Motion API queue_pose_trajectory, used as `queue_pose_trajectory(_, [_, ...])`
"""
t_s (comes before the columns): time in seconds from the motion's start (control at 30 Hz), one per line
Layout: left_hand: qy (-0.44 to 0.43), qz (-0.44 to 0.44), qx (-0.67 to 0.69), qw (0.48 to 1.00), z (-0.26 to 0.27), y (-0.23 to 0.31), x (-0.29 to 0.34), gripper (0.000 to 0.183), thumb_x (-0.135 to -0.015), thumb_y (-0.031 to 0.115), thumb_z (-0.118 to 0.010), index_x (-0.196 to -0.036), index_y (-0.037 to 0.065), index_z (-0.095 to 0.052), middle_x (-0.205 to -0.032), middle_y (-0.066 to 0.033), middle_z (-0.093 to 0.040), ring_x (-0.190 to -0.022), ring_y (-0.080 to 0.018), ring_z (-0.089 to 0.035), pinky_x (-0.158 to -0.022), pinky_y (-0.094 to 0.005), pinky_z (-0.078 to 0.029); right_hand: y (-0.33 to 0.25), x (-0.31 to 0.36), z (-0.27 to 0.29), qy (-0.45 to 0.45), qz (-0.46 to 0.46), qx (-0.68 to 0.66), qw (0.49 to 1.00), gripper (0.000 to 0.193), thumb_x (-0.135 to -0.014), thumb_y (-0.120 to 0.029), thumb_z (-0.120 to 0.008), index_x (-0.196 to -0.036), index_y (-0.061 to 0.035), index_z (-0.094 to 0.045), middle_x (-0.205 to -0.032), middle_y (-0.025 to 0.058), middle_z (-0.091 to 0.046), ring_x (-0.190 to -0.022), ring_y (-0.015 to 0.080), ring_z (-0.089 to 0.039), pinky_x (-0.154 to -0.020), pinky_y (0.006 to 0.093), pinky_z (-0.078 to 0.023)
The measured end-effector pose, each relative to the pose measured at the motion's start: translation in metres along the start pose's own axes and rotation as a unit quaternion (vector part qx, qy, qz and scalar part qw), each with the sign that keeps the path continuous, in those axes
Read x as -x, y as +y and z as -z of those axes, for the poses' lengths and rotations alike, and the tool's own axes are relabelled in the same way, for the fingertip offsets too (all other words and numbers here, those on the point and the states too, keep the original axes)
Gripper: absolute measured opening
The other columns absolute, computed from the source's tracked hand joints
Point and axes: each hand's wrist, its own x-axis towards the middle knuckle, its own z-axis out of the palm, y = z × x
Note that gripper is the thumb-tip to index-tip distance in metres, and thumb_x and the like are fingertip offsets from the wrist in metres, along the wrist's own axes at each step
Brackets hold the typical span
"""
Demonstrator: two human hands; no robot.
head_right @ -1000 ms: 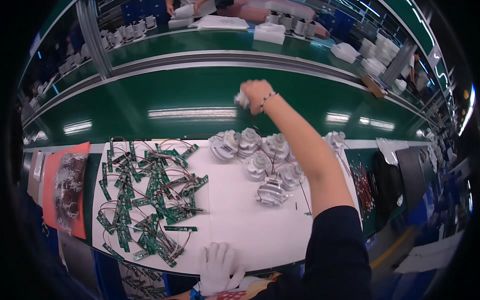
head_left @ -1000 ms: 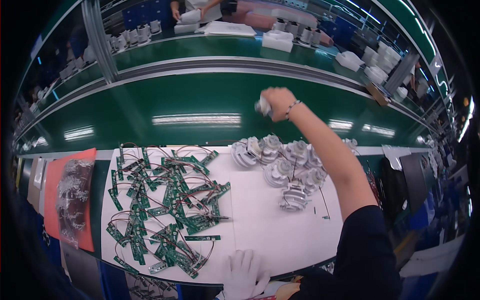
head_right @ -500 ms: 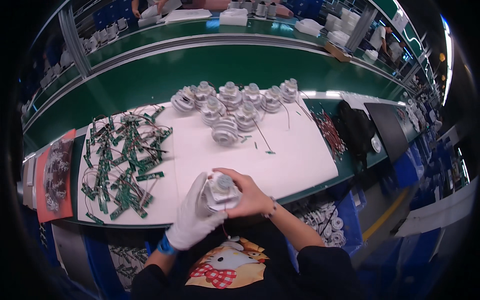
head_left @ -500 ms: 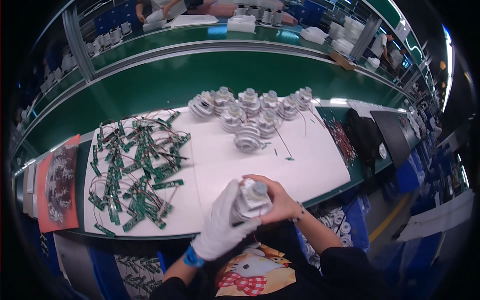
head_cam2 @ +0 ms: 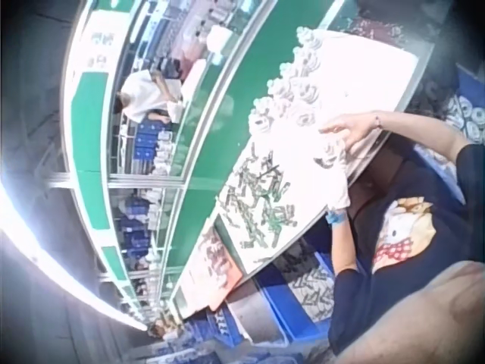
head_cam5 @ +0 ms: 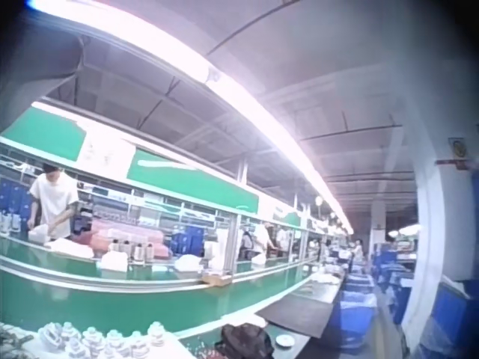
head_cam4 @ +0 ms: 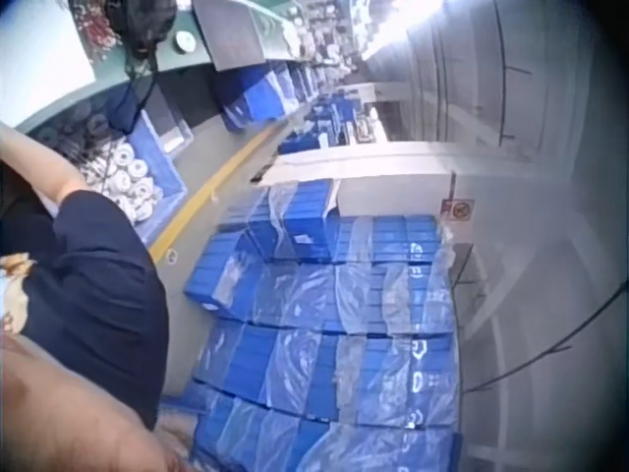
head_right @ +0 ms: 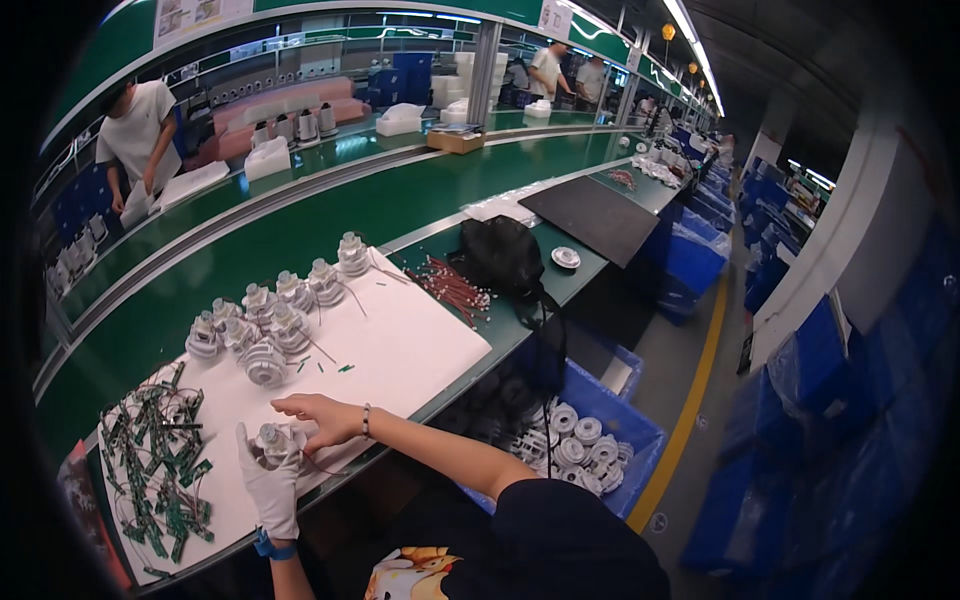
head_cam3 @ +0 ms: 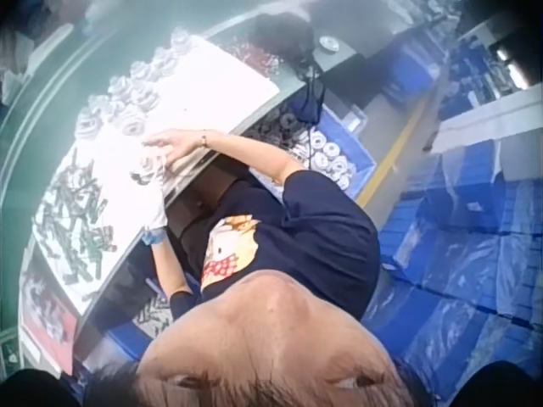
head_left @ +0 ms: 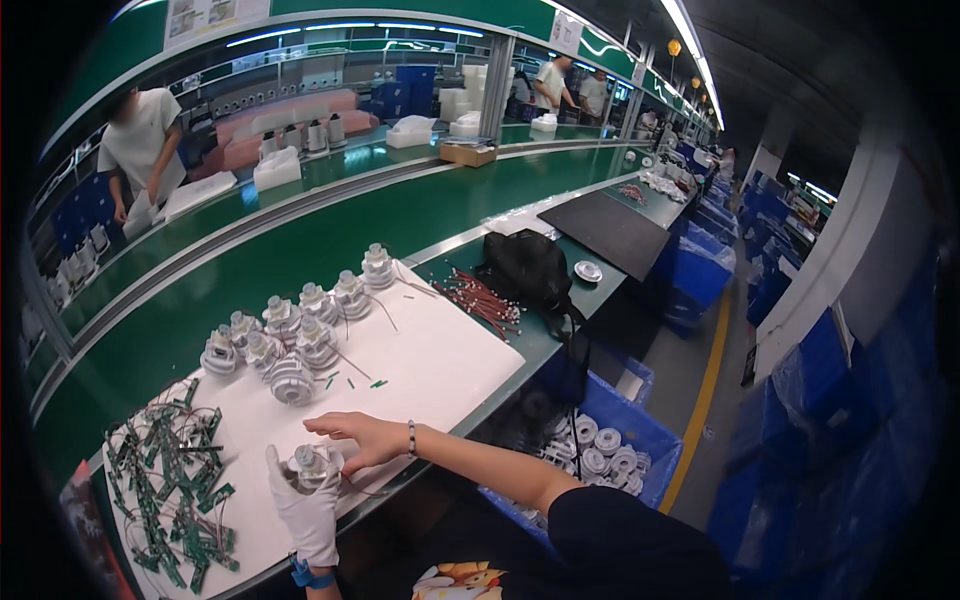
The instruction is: The person assembles small electronic components on a factory workbench. They pick up white plastic motor housings and green circuit boards, connect wires between them, and place the assembled units on the table. The person also retrieves a tray of circuit boards from a blue bin and organizes them on the workspace.
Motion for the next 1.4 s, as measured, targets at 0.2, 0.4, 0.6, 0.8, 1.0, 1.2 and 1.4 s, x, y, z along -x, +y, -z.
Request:
queue_pose_trajectory(0.2, [0.044, -0.08, -0.229, 0.969, 0.01, 0.0, -0.004, 0.078, -0.06, 0.024, -0.078, -0.123, 0.002, -0.038, -0.099, -0.0148, -0.044, -0.088, -0.0299, -0.05, -0.079, -0.0365, -0.042, -0.012, 0.016, 0.003, 0.065, 0.042, 0.143, 0.987, 0.053, -0.063, -0.011, -0.072, -0.111, -0.0009, -0.052, -0.112, 0.0141, -0.053, -0.101, 0.0269, -0.053, -0.085, 0.0343, -0.044])
queue_pose_trajectory(0.4, [0.036, 0.071, -0.049, 0.996, -0.002, 0.019, -0.004, 0.059, -0.062, 0.011, -0.078, -0.111, 0.001, -0.046, -0.12, -0.0123, -0.038, -0.102, -0.0216, -0.048, -0.083, -0.0302, -0.046, -0.026, 0.057, 0.12, 0.395, -0.026, 0.322, 0.86, 0.011, -0.068, -0.007, -0.067, -0.077, -0.0022, -0.064, -0.073, 0.0089, -0.062, -0.059, 0.0163, -0.059, -0.055, 0.0266, -0.047])
queue_pose_trajectory(0.6, [0.031, 0.037, -0.083, 0.995, 0.003, 0.007, -0.008, 0.059, -0.061, 0.01, -0.078, -0.109, 0.002, -0.046, -0.125, -0.0148, -0.035, -0.106, -0.0245, -0.046, -0.086, -0.0317, -0.045, 0.045, 0.066, 0.199, 0.325, -0.151, 0.554, 0.751, 0.007, -0.068, -0.004, -0.058, -0.074, -0.0003, -0.06, -0.075, 0.0171, -0.059, -0.074, 0.0333, -0.058, -0.07, 0.0398, -0.047])
queue_pose_trajectory(0.8, [0.022, 0.026, -0.102, 0.994, 0.002, -0.001, -0.009, 0.06, -0.058, 0.012, -0.079, -0.108, 0.004, -0.047, -0.124, -0.018, -0.036, -0.108, -0.0285, -0.045, -0.088, -0.0353, -0.043, 0.088, 0.054, 0.247, 0.228, -0.296, 0.633, 0.677, 0.016, -0.067, -0.006, -0.056, -0.081, -0.0023, -0.063, -0.084, 0.0174, -0.061, -0.081, 0.0337, -0.058, -0.074, 0.0408, -0.047])
queue_pose_trajectory(1.0, [0.019, 0.024, -0.132, 0.991, 0.007, 0.002, -0.009, 0.062, -0.056, 0.011, -0.08, -0.109, 0.004, -0.047, -0.122, -0.0169, -0.037, -0.106, -0.0268, -0.047, -0.087, -0.0349, -0.043, 0.076, 0.038, 0.247, 0.265, -0.29, 0.64, 0.661, 0.013, -0.067, -0.017, -0.059, -0.073, -0.0096, -0.067, -0.074, 0.0115, -0.063, -0.071, 0.0312, -0.061, -0.069, 0.0385, -0.05])
queue_pose_trajectory(1.2, [0.01, -0.001, -0.116, 0.993, 0.005, -0.002, -0.012, 0.067, -0.056, 0.01, -0.08, -0.112, 0.004, -0.045, -0.123, -0.016, -0.036, -0.107, -0.0246, -0.046, -0.089, -0.0337, -0.043, 0.049, 0.058, 0.256, 0.361, -0.226, 0.606, 0.672, 0.018, -0.072, -0.023, -0.064, -0.075, -0.0054, -0.065, -0.071, 0.0107, -0.063, -0.066, 0.0267, -0.062, -0.063, 0.0334, -0.048])
queue_pose_trajectory(1.4, [-0.009, -0.001, -0.078, 0.997, 0.016, 0.006, -0.007, 0.066, -0.062, 0.012, -0.076, -0.117, 0.001, -0.041, -0.126, -0.0226, -0.035, -0.109, -0.03, -0.046, -0.091, -0.0376, -0.04, -0.013, 0.054, 0.129, 0.415, -0.07, 0.281, 0.863, 0.009, -0.079, 0.0, -0.059, -0.087, 0.0037, -0.059, -0.071, 0.0038, -0.06, -0.064, 0.0068, -0.055, -0.059, 0.0183, -0.043])
